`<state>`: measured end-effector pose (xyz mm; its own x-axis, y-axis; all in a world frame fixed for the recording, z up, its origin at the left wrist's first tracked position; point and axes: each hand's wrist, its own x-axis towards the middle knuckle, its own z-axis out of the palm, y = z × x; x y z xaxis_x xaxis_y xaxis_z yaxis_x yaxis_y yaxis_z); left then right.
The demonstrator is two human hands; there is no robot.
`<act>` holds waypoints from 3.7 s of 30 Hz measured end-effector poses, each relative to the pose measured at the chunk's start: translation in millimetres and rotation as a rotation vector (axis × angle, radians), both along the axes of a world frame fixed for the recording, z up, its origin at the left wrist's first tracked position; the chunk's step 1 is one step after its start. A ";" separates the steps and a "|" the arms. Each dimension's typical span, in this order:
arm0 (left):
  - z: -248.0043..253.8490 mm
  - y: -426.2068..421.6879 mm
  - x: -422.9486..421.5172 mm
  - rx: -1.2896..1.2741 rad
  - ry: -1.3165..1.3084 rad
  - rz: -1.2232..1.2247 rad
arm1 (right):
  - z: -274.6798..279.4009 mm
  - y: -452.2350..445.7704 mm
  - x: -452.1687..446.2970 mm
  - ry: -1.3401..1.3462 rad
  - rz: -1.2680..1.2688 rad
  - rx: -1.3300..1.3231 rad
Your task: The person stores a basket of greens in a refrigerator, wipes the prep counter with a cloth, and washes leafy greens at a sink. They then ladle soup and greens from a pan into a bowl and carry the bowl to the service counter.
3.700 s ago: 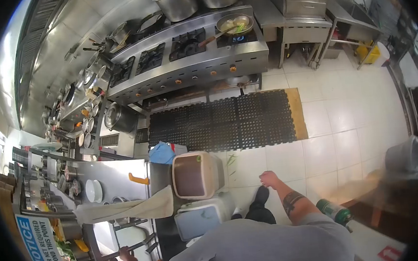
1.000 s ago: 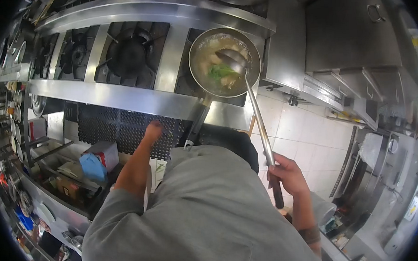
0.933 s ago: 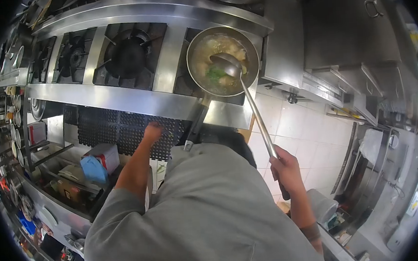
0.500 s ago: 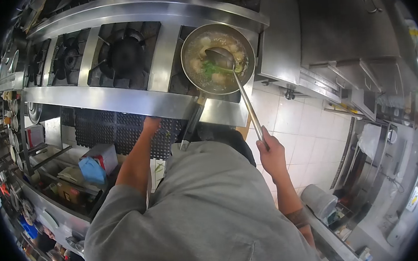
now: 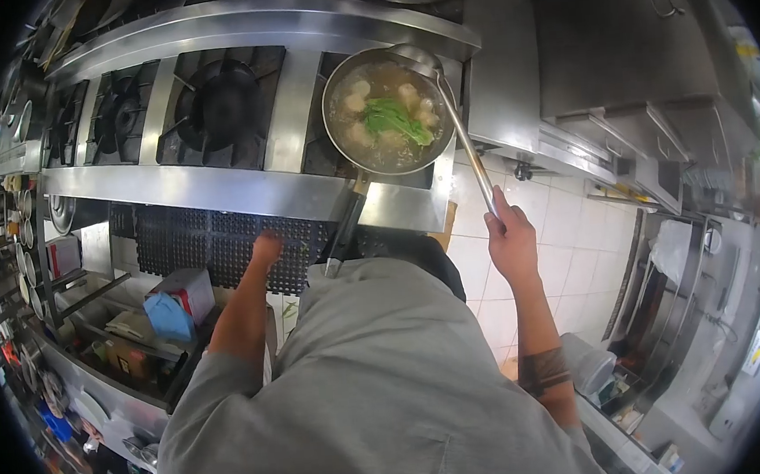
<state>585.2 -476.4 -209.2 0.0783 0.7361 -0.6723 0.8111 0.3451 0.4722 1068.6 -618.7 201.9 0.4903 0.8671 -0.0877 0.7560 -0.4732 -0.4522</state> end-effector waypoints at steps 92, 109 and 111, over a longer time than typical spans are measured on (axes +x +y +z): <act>115.6 -72.0 140.3 -0.513 -0.031 -0.771 | 188.5 -307.1 230.3 0.928 -1.041 0.120; 113.1 -198.4 122.9 -0.614 -0.153 0.112 | 144.1 -402.3 493.5 -0.652 -1.245 0.236; 103.6 -197.8 101.3 -0.521 -0.222 0.088 | 65.2 -414.8 446.0 -0.511 -1.173 0.434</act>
